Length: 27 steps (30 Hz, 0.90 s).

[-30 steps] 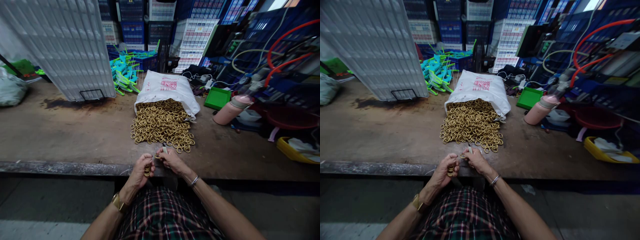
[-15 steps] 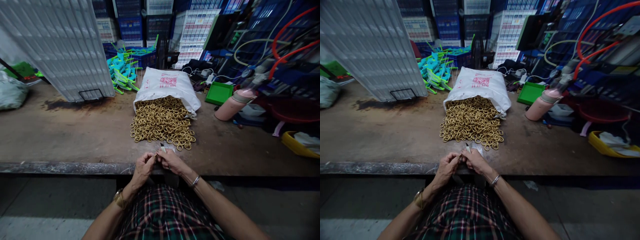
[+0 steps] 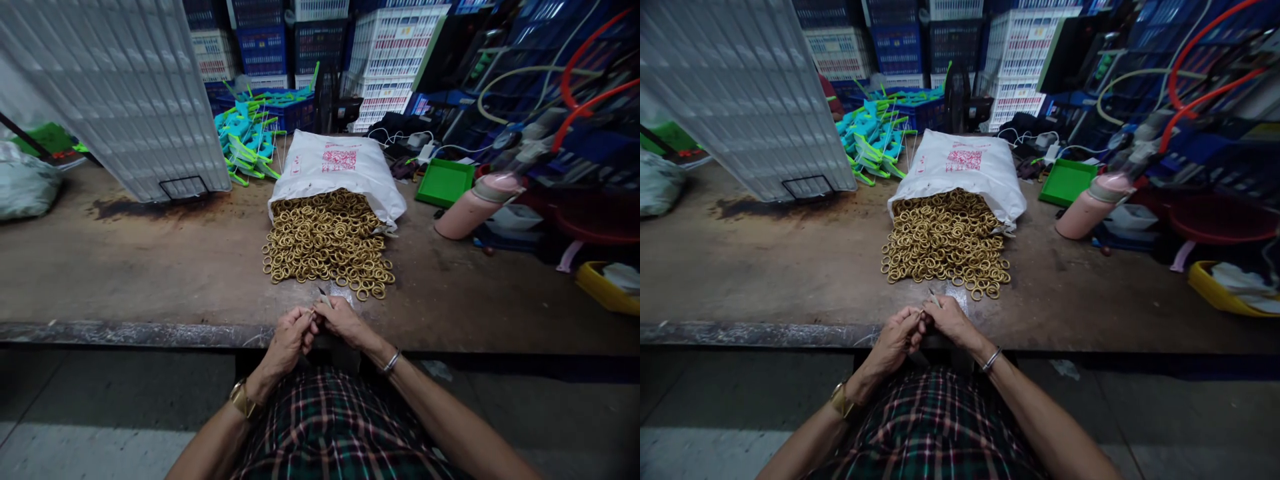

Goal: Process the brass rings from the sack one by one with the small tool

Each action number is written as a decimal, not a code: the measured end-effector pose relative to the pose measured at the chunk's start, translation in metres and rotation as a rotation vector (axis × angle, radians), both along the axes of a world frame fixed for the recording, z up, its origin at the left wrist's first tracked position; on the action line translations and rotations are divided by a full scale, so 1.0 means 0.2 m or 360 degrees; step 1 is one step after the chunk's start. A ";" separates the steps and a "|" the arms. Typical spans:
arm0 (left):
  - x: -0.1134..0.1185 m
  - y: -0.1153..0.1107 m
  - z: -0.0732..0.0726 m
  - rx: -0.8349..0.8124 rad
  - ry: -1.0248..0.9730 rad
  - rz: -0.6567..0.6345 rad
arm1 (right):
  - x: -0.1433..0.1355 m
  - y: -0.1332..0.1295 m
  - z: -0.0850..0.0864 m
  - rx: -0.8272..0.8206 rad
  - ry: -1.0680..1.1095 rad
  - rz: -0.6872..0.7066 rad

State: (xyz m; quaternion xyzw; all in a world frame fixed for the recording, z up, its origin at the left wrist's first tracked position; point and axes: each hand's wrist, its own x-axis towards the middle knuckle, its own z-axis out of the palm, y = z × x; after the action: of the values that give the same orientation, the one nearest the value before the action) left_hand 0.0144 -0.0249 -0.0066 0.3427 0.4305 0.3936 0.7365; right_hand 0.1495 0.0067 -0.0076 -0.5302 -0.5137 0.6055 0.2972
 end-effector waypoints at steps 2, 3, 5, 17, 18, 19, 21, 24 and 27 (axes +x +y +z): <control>0.00 0.00 0.00 0.0015 -0.0037 0.0006 | 0.00 0.01 0.00 0.0018 0.0000 0.0008; 0.00 -0.01 0.01 0.0025 -0.0048 0.0017 | 0.01 0.01 0.00 0.0047 -0.0024 -0.0004; 0.00 -0.01 0.01 0.0045 -0.0051 0.0056 | 0.01 0.01 0.00 0.0155 -0.0145 -0.0045; -0.03 0.01 -0.01 0.0279 0.0428 0.0101 | 0.01 -0.06 -0.05 0.0966 -0.1066 0.0430; -0.03 0.01 -0.01 0.0283 0.0444 0.0102 | 0.01 -0.06 -0.04 0.0967 -0.1083 0.0447; -0.03 0.01 -0.01 0.0289 0.0457 0.0100 | 0.01 -0.06 -0.04 0.0969 -0.1092 0.0457; -0.03 0.01 -0.02 0.0320 0.0490 0.0101 | 0.02 -0.06 -0.04 0.0964 -0.1088 0.0483; -0.03 0.00 0.00 0.0426 0.0551 0.0114 | 0.02 -0.04 -0.04 0.0904 -0.1054 0.0550; -0.02 -0.05 0.07 0.0517 0.0541 0.0018 | 0.01 -0.02 -0.04 0.0814 -0.1122 0.0518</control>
State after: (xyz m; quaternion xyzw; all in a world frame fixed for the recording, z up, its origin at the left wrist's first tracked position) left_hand 0.0101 -0.0351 0.0072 0.5156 0.4813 0.3985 0.5863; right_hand 0.1523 0.0020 -0.0147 -0.5258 -0.7927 0.2810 0.1269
